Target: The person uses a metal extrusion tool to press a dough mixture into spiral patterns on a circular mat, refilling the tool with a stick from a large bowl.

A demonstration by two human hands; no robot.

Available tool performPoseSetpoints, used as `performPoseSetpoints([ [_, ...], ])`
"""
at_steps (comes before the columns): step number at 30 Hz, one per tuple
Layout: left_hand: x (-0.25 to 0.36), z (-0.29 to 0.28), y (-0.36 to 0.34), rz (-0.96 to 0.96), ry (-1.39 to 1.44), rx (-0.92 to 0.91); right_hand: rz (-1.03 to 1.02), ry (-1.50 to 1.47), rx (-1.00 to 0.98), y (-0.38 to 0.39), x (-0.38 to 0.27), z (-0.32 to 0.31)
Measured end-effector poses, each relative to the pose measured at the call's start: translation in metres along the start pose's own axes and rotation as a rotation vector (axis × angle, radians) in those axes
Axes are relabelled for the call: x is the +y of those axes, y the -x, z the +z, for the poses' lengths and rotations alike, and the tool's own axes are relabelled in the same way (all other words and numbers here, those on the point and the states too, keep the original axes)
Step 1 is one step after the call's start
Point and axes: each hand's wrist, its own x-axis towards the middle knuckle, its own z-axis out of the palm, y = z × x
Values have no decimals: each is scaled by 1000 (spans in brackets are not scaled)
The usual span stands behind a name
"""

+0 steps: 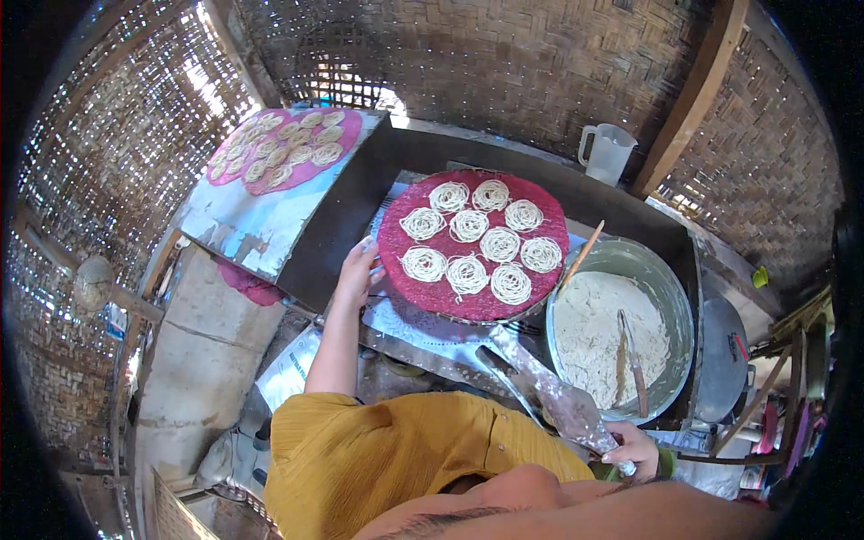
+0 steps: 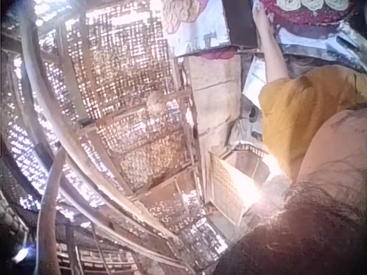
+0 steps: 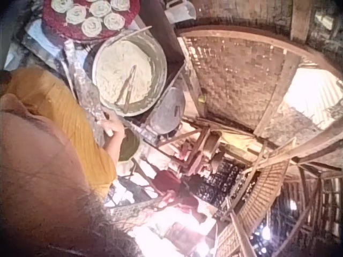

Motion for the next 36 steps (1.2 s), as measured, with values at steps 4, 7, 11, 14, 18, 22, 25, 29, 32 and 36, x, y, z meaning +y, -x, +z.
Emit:
performPoseSetpoints([
  [4,12,22,14,71,-136,45,32,217,30,-25,9,-6],
  [7,1,18,0,167,-166,91,-13,316,8,-42,29,-10],
  [11,0,22,-15,315,-161,114,-1,528,138,-59,27,12],
  [14,1,6,-12,328,-226,104,-13,778,297,-80,34,34],
  [18,12,9,-17,328,-413,91,-18,995,481,-122,49,57],
  [22,19,7,-26,234,-393,-10,-369,1271,746,-174,68,67],
  [25,21,2,-29,230,-435,-119,-393,1163,723,-181,38,81],
  [29,14,-16,-39,233,-532,-233,-658,782,1036,-180,-68,81],
  [32,22,-14,-41,239,-584,-312,-740,746,1217,-228,-140,17],
  [36,27,4,-51,421,-601,-378,-519,536,1152,-287,-153,-91],
])
